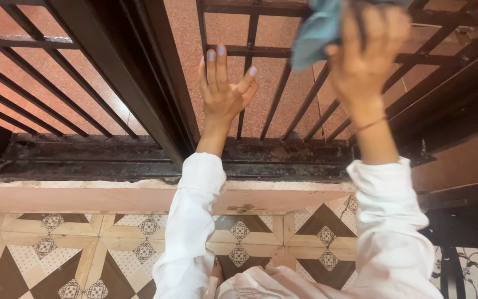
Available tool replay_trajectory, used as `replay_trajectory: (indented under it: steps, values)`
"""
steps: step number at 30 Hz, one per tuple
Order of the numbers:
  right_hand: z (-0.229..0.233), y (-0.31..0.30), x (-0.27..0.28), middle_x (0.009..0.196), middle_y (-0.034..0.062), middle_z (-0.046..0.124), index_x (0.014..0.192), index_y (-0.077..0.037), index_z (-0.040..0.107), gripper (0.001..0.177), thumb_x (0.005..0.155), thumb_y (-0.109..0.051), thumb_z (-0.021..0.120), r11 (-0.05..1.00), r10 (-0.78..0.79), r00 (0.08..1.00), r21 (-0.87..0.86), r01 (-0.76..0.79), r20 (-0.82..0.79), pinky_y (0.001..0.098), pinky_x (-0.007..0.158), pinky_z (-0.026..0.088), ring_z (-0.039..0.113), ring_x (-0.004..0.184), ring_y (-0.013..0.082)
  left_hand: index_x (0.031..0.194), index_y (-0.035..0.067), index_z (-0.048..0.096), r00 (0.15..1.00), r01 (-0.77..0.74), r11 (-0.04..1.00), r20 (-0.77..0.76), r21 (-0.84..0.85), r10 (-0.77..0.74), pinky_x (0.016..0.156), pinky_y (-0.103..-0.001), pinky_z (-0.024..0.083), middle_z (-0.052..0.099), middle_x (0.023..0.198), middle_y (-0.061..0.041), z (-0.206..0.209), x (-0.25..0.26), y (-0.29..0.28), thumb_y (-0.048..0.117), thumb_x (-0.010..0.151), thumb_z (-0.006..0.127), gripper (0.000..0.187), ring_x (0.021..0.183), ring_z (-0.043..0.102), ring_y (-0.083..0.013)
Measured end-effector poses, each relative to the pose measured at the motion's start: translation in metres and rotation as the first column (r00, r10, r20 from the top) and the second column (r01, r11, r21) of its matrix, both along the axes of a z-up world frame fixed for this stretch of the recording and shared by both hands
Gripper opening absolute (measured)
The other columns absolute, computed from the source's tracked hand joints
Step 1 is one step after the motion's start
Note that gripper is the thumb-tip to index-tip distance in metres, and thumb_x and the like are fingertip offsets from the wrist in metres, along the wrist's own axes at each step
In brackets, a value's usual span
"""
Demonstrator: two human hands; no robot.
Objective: The person wipes down the metal bars of a gate and its lower frame with a blue cloth.
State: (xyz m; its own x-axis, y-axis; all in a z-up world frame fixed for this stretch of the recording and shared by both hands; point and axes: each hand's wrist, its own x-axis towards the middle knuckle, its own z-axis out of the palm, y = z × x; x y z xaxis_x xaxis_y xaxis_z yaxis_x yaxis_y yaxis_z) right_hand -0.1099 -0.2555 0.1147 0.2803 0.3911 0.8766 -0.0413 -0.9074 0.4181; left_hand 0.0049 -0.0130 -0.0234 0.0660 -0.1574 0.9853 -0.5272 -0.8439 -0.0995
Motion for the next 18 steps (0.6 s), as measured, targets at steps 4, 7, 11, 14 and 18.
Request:
replay_trajectory:
  steps: [4, 7, 11, 14, 18]
  values:
    - [0.011, 0.063, 0.013, 0.144, 0.0087, 0.054, 0.146, -0.01, 0.067, 0.053, 0.11, -0.042, 0.045, 0.994, 0.112, 0.992, 0.012, -0.111, -0.056, 0.054, 0.121, 0.032, 0.041, 0.14, 0.0291, 0.166, 0.044, -0.018, 1.0, -0.012, 0.999, -0.003, 0.031, 0.012, 0.12, -0.059, 0.041, 0.018, 0.167, -0.024, -0.005, 0.004, 0.0, 0.058, 0.111, 0.054, 0.092, 0.153, 0.029, -0.0407]
    - [0.02, 0.102, 0.021, 0.144, 0.0077, 0.053, 0.149, -0.01, 0.064, 0.044, 0.115, -0.036, 0.053, 0.984, 0.179, 0.978, 0.019, -0.178, -0.105, 0.054, 0.117, 0.033, 0.042, 0.138, 0.0287, 0.165, 0.047, -0.015, 1.0, 0.002, 1.0, 0.011, 0.005, -0.002, 0.118, -0.06, 0.044, 0.014, 0.166, -0.023, -0.012, 0.008, -0.003, 0.059, 0.111, 0.054, 0.088, 0.152, 0.031, -0.0415]
    - [0.027, 0.14, 0.033, 0.144, 0.0055, 0.051, 0.142, -0.01, 0.063, 0.04, 0.106, -0.026, 0.062, 0.983, 0.182, 0.98, 0.0, -0.183, -0.084, 0.0514, 0.118, 0.034, 0.042, 0.137, 0.0273, 0.164, 0.047, -0.021, 1.0, -0.003, 1.0, 0.004, -0.017, 0.003, 0.115, -0.061, 0.045, 0.01, 0.166, -0.027, -0.019, 0.011, -0.006, 0.061, 0.113, 0.055, 0.092, 0.15, 0.032, -0.0429]
    - [0.033, 0.156, 0.042, 0.141, 0.0046, 0.054, 0.134, -0.008, 0.065, 0.04, 0.096, -0.018, 0.067, 0.991, 0.131, 0.991, -0.025, -0.132, -0.042, 0.0501, 0.114, 0.035, 0.045, 0.133, 0.0254, 0.167, 0.042, -0.012, 0.997, 0.07, 0.997, -0.011, -0.039, -0.071, 0.111, -0.064, 0.047, 0.017, 0.16, -0.031, -0.02, 0.011, -0.007, 0.058, 0.111, 0.06, 0.093, 0.145, 0.037, -0.0472]
    - [0.039, 0.159, 0.043, 0.136, 0.0044, 0.059, 0.124, -0.008, 0.068, 0.031, 0.095, -0.016, 0.067, 0.991, 0.134, 0.991, -0.028, -0.135, -0.029, 0.0475, 0.108, 0.038, 0.051, 0.128, 0.0231, 0.167, 0.038, -0.001, 0.99, 0.139, 0.989, -0.025, -0.044, -0.14, 0.112, -0.066, 0.046, 0.028, 0.157, -0.029, -0.017, 0.009, -0.005, 0.053, 0.111, 0.065, 0.087, 0.143, 0.041, -0.0489]
